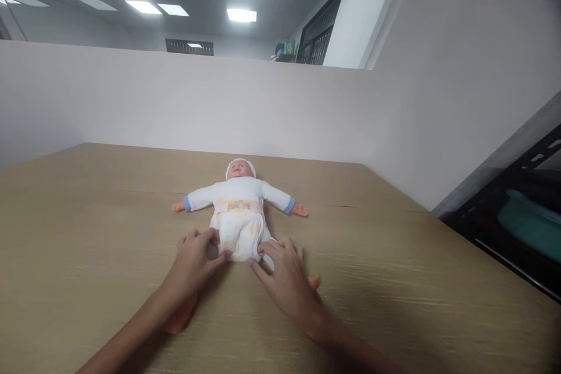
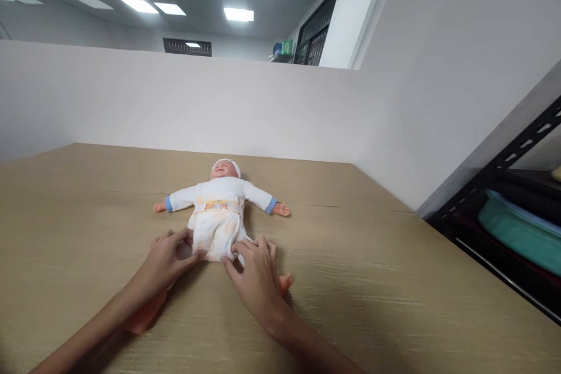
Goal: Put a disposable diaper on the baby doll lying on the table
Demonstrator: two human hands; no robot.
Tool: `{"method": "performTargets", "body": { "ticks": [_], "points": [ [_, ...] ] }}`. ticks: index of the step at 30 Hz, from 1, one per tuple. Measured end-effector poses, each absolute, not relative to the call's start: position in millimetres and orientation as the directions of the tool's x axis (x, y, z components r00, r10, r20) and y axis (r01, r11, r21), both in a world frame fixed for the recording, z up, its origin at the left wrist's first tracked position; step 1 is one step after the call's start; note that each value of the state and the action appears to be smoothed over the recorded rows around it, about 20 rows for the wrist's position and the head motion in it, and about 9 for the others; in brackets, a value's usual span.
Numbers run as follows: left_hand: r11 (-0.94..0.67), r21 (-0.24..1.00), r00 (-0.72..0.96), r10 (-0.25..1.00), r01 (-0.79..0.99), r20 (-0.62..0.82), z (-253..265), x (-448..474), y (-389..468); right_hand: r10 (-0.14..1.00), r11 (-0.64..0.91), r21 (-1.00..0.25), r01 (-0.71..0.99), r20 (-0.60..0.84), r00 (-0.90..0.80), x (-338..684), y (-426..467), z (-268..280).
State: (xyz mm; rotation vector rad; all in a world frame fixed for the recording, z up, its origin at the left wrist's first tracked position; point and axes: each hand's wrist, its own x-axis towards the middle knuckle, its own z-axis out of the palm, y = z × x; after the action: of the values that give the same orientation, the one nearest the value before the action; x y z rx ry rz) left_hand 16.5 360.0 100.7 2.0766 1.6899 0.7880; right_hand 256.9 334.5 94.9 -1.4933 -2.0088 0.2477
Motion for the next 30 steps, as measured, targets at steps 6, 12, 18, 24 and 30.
{"method": "performTargets", "body": {
  "ticks": [6,12,18,24,30],
  "points": [
    [-0.247,0.656,0.119,0.965,0.713,0.234,96,10,361,0.900,0.392,-0.510,0.765,0.387,-0.203,261,348,105],
    [-0.200,0.581,0.098,0.974,0.789,0.204,107,14,351,0.888,0.435,-0.504,0.746,0.379,-0.262,267,354,104],
    [-0.257,0.523,0.183,0.965,0.813,0.190,110,13,353,0.870,0.484,-0.652,0.584,0.289,-0.400,287,374,98],
    [-0.298,0.515,0.217,0.953,0.804,0.212,96,0,360,0.863,0.434,-0.740,0.513,0.178,-0.474,298,387,104],
    [-0.324,0.572,0.224,0.945,0.754,0.240,100,-1,358,0.856,0.470,-0.722,0.508,0.233,-0.462,296,382,100]
  ]
}}
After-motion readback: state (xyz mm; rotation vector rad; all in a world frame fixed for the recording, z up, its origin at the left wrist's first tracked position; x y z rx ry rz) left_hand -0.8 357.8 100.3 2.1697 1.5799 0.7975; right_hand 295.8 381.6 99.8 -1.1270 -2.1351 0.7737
